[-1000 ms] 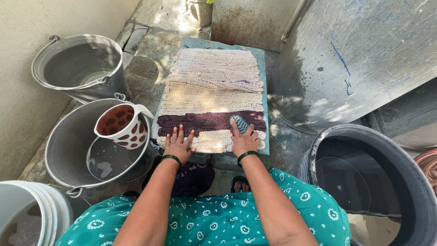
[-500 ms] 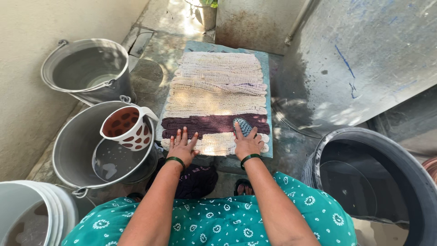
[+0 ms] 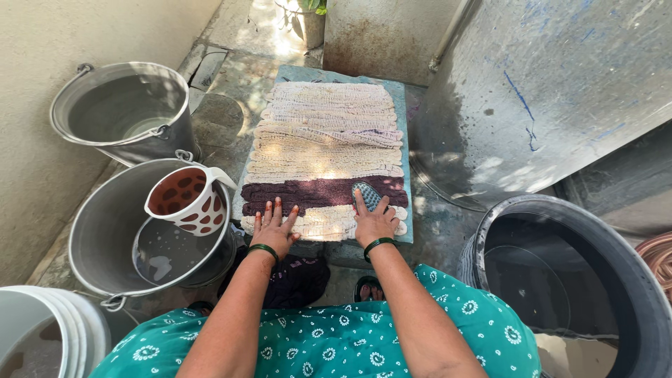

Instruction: The person scrubs a small rug using a brush and water from a bucket, then uses a small mug to pour more water onto it.

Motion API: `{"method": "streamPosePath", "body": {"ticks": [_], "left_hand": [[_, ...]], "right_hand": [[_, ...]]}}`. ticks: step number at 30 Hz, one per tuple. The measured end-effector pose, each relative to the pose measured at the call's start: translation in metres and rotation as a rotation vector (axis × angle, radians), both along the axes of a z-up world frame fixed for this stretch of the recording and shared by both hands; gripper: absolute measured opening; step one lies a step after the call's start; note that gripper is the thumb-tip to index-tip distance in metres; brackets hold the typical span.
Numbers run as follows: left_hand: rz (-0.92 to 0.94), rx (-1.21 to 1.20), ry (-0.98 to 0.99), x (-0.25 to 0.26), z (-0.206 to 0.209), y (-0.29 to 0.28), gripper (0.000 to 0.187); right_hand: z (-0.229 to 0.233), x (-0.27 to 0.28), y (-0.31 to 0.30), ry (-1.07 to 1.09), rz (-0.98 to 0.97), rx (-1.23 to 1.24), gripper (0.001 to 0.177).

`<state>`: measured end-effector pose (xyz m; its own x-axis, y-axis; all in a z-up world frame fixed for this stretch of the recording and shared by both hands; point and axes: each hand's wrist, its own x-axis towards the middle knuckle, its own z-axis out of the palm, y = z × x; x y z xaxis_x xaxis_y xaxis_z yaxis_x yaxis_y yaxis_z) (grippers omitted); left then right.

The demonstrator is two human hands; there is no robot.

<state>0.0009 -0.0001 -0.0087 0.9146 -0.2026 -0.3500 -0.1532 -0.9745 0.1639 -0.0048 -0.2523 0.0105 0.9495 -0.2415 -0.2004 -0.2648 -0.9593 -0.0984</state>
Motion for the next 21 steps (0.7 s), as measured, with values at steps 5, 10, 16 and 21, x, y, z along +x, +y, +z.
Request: {"method": "streamPosePath", "body": {"ticks": [5,10,16,21], "left_hand": [[-0.003,-0.010,-0.014,0.0002,-0.0010,-0.0002,0.068],[-0.001,-0.016,-0.023,0.0000,-0.0023,0.0001,0.068],[-0.006,-0.009,-0.019,-0.0015,0.0042,0.0024,0.069],[0.006,0.005,0.010,-0.0015,0.0071,-0.0006,0.069]], "right_hand": [[-0.0023,0.0014,-0.0013,0.008,-0.004,-0.004,0.068],[-0.0032,0.0013,-0.0007,0.003,0.003,-0.003,0.069],[0.0001,0.0002,0.0019,-0.009,0.012,0.003,0.067],[0.0020,0.0016,0.0011,0.031,0.010,-0.001,0.068]]}}
